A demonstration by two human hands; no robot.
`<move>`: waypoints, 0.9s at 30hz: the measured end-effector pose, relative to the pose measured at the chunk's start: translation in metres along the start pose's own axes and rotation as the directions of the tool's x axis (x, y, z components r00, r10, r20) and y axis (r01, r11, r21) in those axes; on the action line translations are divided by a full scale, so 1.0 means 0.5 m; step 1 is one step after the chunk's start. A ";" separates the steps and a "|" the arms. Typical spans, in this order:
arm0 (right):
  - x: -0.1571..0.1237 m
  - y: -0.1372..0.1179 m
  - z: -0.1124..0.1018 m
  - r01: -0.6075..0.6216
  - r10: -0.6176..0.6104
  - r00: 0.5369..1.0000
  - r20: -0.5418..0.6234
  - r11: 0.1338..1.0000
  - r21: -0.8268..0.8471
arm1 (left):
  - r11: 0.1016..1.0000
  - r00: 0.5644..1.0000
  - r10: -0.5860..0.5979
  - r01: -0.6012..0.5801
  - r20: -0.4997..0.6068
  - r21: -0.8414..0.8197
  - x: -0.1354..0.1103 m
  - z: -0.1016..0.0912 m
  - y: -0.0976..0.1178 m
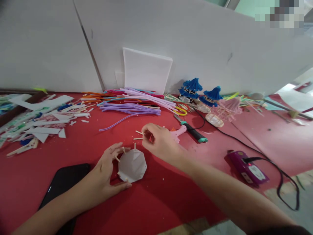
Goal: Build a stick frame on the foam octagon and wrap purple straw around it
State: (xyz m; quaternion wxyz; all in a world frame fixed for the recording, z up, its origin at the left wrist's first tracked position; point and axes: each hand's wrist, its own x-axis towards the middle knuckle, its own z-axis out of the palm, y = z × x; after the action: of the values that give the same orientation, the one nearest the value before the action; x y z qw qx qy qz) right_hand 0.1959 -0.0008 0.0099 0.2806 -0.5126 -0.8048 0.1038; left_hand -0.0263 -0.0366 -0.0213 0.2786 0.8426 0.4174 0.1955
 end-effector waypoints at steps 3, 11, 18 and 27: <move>-0.046 -0.002 0.027 0.007 0.075 0.981 -0.180 0.909 0.417 | 1.000 1.000 -0.010 0.010 0.008 -0.002 0.000 0.000 -0.002; -0.081 0.015 0.051 0.036 0.074 0.974 -0.216 0.885 0.464 | 1.000 1.000 0.003 -0.003 -0.006 -0.023 -0.002 0.001 -0.004; -0.078 0.014 0.052 0.030 0.054 0.980 -0.189 0.908 0.417 | 1.000 1.000 0.005 -0.005 0.026 0.003 -0.001 0.001 -0.003; -0.073 0.015 0.049 0.082 -0.017 0.980 -0.201 0.943 0.324 | 1.000 0.999 -0.022 0.022 0.027 0.015 -0.002 0.002 -0.004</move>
State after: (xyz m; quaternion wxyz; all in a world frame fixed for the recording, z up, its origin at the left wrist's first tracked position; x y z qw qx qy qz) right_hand 0.1995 -0.0268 -0.0263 0.4426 -0.4455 -0.7573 0.1793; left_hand -0.0274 -0.0368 -0.0235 0.2802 0.8426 0.4241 0.1779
